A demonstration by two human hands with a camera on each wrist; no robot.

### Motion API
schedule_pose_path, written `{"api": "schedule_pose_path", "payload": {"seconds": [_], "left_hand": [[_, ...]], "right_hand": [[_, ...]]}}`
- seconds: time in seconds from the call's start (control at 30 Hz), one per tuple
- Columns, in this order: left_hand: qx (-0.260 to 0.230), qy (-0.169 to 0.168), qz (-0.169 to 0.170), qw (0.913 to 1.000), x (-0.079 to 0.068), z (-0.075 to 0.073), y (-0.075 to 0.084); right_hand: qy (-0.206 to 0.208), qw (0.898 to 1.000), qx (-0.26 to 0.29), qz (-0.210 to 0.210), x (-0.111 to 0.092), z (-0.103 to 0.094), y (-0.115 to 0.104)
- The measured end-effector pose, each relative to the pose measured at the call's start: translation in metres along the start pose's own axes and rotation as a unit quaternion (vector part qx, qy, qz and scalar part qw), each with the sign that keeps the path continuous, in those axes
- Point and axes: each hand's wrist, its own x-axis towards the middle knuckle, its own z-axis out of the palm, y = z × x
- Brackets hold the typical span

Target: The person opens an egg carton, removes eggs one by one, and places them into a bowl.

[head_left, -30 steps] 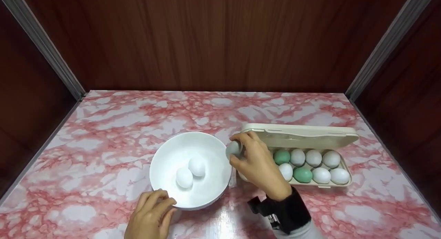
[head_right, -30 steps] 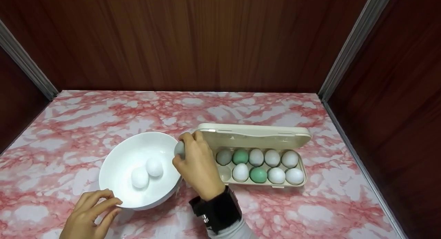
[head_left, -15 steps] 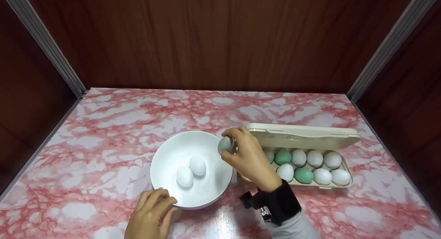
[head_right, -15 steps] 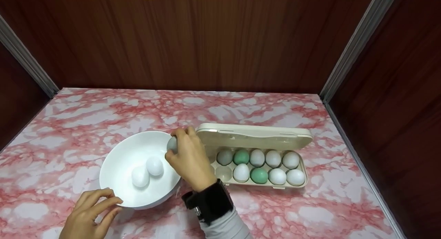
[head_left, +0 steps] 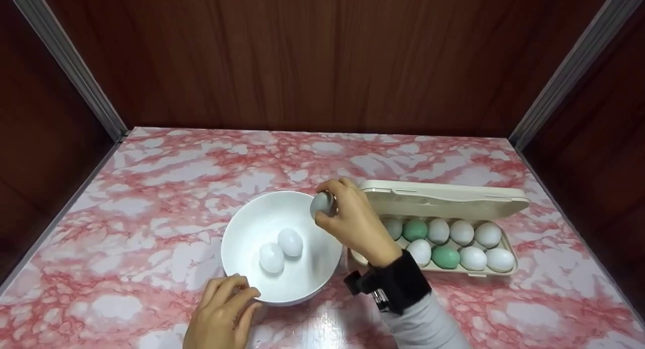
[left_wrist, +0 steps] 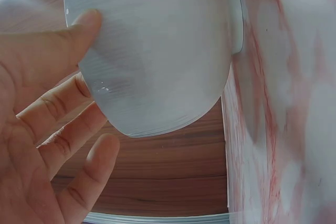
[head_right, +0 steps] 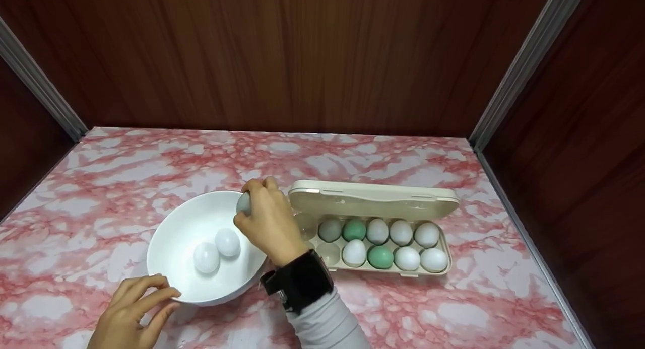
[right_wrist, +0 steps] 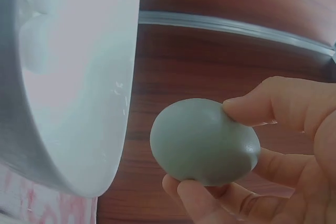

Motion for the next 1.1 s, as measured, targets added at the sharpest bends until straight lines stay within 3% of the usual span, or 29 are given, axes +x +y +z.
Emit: {"api": "schedule_pose_path", "payload": {"seconds": [0.7,1.1], "left_hand": [[-0.001,0.001,-0.006,1.0000,-0.001,-0.002,0.002],[-0.005,-0.007,-0.031,0.9995,0.002,-0.004,0.007]], "right_hand": [[-0.043,0.999,-0.007,0.021,0.028,0.010,-0.002],[-0.068,0.997,-0.002,0.029,0.048,0.022,0.001]]}}
